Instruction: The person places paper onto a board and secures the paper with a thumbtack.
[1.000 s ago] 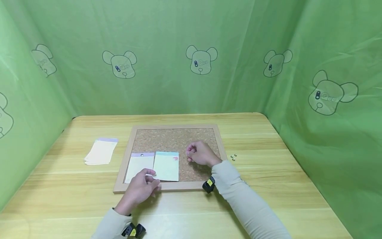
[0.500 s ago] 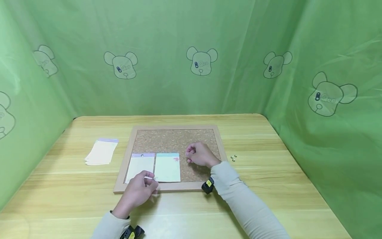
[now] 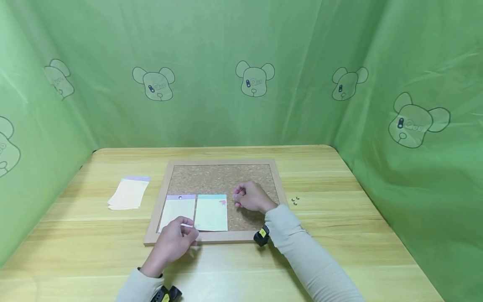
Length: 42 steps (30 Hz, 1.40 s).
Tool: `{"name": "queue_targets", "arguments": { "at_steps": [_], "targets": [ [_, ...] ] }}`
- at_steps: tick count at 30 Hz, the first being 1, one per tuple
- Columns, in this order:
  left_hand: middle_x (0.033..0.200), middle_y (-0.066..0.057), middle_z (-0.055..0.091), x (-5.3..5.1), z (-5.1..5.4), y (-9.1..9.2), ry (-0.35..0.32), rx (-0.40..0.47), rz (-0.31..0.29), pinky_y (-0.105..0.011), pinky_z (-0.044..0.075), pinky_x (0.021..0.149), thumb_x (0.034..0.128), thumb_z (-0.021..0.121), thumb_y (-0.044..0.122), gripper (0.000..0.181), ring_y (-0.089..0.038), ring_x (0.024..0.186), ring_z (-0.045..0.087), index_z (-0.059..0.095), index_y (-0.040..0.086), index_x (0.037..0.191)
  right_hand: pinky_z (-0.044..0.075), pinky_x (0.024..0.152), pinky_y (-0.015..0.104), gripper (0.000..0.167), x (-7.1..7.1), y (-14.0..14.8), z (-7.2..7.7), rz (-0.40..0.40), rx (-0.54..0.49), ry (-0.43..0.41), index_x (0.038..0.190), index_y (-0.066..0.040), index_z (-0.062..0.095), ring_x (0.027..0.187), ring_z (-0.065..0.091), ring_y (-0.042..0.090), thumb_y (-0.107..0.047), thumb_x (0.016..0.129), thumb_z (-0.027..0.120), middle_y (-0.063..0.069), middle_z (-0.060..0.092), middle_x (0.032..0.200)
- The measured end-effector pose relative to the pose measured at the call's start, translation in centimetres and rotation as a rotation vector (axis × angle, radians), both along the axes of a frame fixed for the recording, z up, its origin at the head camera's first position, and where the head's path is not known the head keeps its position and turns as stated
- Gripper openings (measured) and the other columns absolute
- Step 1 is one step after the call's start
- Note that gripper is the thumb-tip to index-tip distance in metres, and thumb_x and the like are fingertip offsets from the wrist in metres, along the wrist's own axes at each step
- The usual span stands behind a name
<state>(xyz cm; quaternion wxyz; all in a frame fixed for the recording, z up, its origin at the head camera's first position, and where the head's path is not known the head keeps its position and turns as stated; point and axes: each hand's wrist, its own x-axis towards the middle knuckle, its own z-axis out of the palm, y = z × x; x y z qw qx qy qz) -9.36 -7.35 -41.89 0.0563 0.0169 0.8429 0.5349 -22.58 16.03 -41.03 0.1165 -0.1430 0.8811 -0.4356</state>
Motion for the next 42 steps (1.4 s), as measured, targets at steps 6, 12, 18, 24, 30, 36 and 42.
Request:
{"name": "queue_targets", "arguments": {
  "at_steps": [6, 12, 18, 24, 30, 36, 42],
  "targets": [
    [0.085, -0.007, 0.067, 0.1, 0.4, -0.2, 0.019, -0.038, 0.006, -0.029, 0.054, 0.057, 0.0901, 0.061, 0.007, 0.032, -0.018, 0.064, 0.065, 0.053, -0.010, 0.117, 0.057, 0.061, 0.031, 0.005, -0.1, -0.2, 0.2, 0.006, -0.005, 0.002, 0.092, 0.004, 0.064, 0.066, 0.064, 0.018, 0.001, 0.092, 0.061, 0.011, 0.062, 0.076],
    [0.084, -0.004, 0.065, -0.1, 0.4, -0.2, 0.051, -0.081, -0.034, -0.033, 0.054, 0.065, 0.0878, 0.064, 0.009, 0.026, -0.016, 0.070, 0.061, 0.059, -0.006, 0.109, 0.054, 0.058, 0.027, 0.006, -0.2, -0.5, 0.3, 0.021, 0.029, 0.031, 0.094, 0.003, 0.065, 0.065, 0.063, 0.017, -0.001, 0.093, 0.061, 0.008, 0.062, 0.075],
    [0.088, -0.003, 0.065, -0.3, 0.2, 0.0, 0.118, -0.148, -0.124, -0.039, 0.053, 0.077, 0.0868, 0.068, 0.012, 0.021, -0.018, 0.080, 0.061, 0.063, -0.002, 0.101, 0.051, 0.056, 0.026, 0.006, -0.4, -1.0, 0.4, 0.024, 0.060, 0.026, 0.091, 0.000, 0.066, 0.066, 0.063, 0.018, -0.003, 0.093, 0.061, 0.008, 0.062, 0.075],
    [0.104, -0.014, 0.065, -0.3, 0.7, 0.4, 0.127, -0.267, -0.259, -0.047, 0.050, 0.089, 0.0882, 0.070, 0.021, 0.038, -0.030, 0.098, 0.062, 0.062, -0.005, 0.114, 0.053, 0.058, 0.026, 0.006, -0.5, -1.4, 0.5, 0.049, 0.045, 0.019, 0.091, 0.002, 0.067, 0.068, 0.064, 0.019, 0.000, 0.092, 0.062, 0.010, 0.063, 0.075],
    [0.139, -0.022, 0.047, -0.3, 1.2, 0.9, 0.134, -0.481, -0.427, -0.052, 0.033, 0.109, 0.0886, 0.069, 0.033, 0.058, -0.039, 0.129, 0.043, 0.054, -0.004, 0.131, 0.051, 0.056, 0.024, 0.005, -0.6, -2.0, 0.7, 0.042, 0.044, 0.010, 0.093, 0.003, 0.067, 0.067, 0.064, 0.020, 0.000, 0.091, 0.063, 0.009, 0.063, 0.074],
    [0.150, -0.021, 0.035, -0.5, 1.4, 1.2, 0.102, -0.564, -0.434, -0.054, 0.028, 0.111, 0.0866, 0.071, 0.037, 0.069, -0.038, 0.137, 0.033, 0.048, -0.003, 0.138, 0.050, 0.055, 0.024, 0.004, -0.9, -2.9, 0.4, 0.048, 0.046, 0.006, 0.091, 0.002, 0.066, 0.065, 0.063, 0.019, 0.000, 0.092, 0.063, 0.008, 0.063, 0.074],
    [0.154, -0.022, 0.028, -0.8, 1.2, 1.8, 0.029, -0.641, -0.437, -0.050, 0.024, 0.114, 0.0847, 0.072, 0.039, 0.076, -0.037, 0.141, 0.027, 0.044, -0.004, 0.140, 0.049, 0.054, 0.023, 0.005, -1.2, -3.8, 0.1, 0.054, 0.061, 0.012, 0.086, -0.001, 0.066, 0.063, 0.062, 0.016, -0.001, 0.091, 0.064, 0.007, 0.063, 0.072]
  ]
}}
